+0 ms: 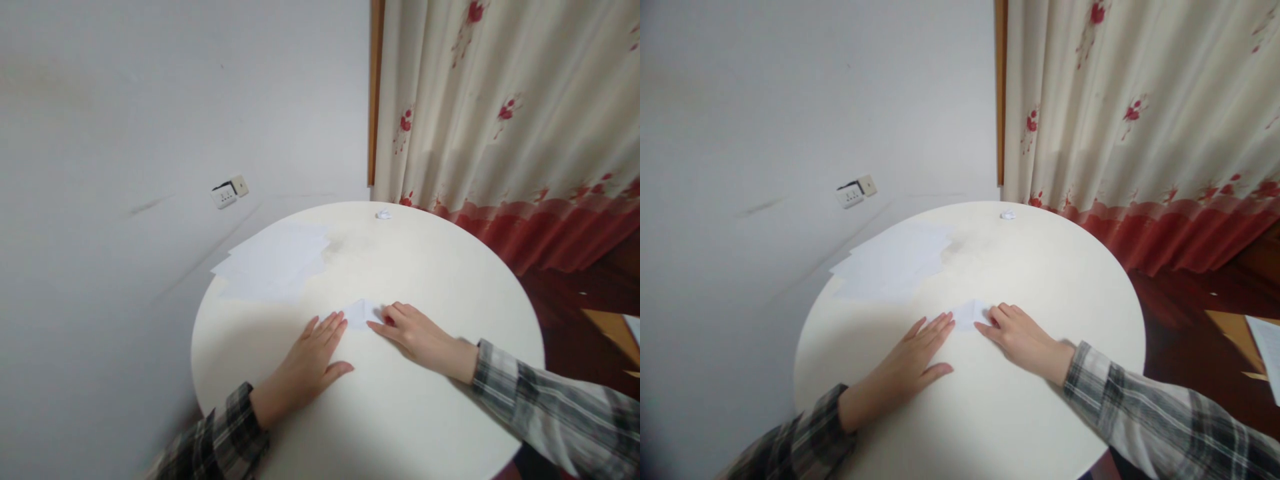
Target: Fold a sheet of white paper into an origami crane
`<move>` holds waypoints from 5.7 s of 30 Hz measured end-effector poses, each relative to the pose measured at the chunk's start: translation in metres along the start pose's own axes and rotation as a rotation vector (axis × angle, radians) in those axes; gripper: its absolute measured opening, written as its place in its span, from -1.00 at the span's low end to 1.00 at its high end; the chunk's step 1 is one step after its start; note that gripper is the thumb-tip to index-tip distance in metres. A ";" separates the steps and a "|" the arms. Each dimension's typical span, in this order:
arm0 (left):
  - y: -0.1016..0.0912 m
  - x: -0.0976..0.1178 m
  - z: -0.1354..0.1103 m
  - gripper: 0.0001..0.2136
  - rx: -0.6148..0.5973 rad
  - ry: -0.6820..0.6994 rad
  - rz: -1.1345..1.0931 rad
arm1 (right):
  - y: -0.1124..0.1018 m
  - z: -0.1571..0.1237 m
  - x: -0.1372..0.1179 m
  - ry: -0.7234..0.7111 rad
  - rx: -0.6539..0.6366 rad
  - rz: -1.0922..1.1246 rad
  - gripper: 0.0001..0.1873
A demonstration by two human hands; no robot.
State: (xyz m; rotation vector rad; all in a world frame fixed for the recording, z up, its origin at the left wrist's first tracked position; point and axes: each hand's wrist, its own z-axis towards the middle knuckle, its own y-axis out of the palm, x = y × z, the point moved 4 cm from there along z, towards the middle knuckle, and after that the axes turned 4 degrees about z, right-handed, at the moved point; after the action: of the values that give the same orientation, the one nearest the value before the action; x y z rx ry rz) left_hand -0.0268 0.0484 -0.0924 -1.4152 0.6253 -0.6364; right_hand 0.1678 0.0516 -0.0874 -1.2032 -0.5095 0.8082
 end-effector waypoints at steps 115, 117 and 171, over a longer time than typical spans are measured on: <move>-0.024 0.002 0.017 -0.75 0.167 0.176 -0.198 | -0.017 0.013 -0.018 -0.121 0.072 0.204 -0.68; -0.023 0.002 0.022 -0.78 0.185 0.185 -0.204 | -0.014 0.014 -0.017 -0.118 0.082 0.128 -0.71; 0.004 0.003 0.052 -0.88 0.319 -0.191 -0.347 | 0.010 0.011 0.024 0.473 0.027 0.309 -0.80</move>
State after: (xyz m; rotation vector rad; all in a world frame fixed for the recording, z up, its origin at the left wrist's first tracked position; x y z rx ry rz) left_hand 0.0134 0.0822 -0.0938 -1.2717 0.1167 -0.8221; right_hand 0.1722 0.0785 -0.0955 -1.4135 0.0769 0.7516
